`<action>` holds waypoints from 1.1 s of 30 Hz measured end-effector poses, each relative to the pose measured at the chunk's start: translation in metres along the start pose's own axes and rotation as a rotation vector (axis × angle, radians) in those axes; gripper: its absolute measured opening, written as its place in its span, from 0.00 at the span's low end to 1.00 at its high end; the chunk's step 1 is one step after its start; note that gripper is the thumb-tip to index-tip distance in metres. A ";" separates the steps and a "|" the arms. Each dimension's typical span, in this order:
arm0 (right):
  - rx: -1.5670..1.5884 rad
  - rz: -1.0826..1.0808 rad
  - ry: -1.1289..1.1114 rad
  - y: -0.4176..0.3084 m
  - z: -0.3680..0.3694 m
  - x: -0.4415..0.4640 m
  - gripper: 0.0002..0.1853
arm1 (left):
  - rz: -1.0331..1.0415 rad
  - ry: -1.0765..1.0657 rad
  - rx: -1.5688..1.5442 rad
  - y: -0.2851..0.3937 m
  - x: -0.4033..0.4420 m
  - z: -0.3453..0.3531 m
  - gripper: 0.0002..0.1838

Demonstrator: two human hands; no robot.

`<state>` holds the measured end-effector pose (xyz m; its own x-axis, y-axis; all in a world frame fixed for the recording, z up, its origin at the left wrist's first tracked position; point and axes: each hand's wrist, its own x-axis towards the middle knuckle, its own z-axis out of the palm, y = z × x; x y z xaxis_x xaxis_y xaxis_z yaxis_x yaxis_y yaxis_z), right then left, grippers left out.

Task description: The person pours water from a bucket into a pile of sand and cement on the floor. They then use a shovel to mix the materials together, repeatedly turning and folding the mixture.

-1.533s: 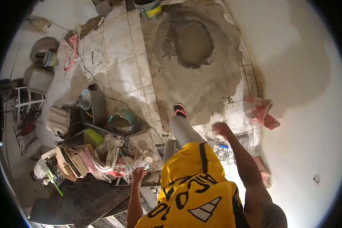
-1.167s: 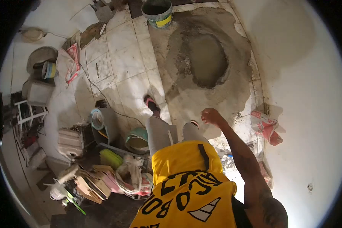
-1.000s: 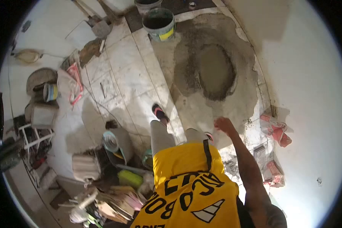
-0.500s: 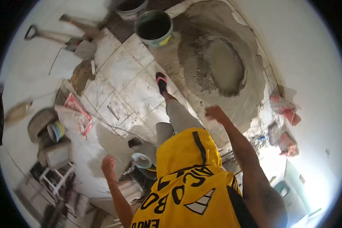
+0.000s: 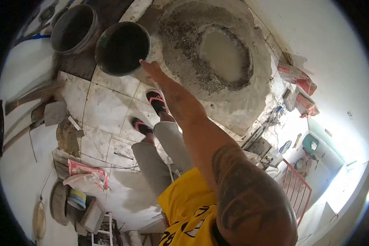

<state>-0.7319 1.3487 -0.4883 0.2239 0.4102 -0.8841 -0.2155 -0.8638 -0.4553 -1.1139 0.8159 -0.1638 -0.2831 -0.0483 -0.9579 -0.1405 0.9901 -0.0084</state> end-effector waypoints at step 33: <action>0.223 -0.211 0.242 -0.018 0.063 -0.042 0.21 | 0.138 -0.021 0.407 0.295 0.010 -0.125 0.20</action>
<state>-0.7975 1.3651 -0.4496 0.4973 0.4680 -0.7305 -0.3363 -0.6722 -0.6596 -1.2765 1.0907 -0.1403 -0.2533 0.0871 -0.9635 0.2844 0.9586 0.0119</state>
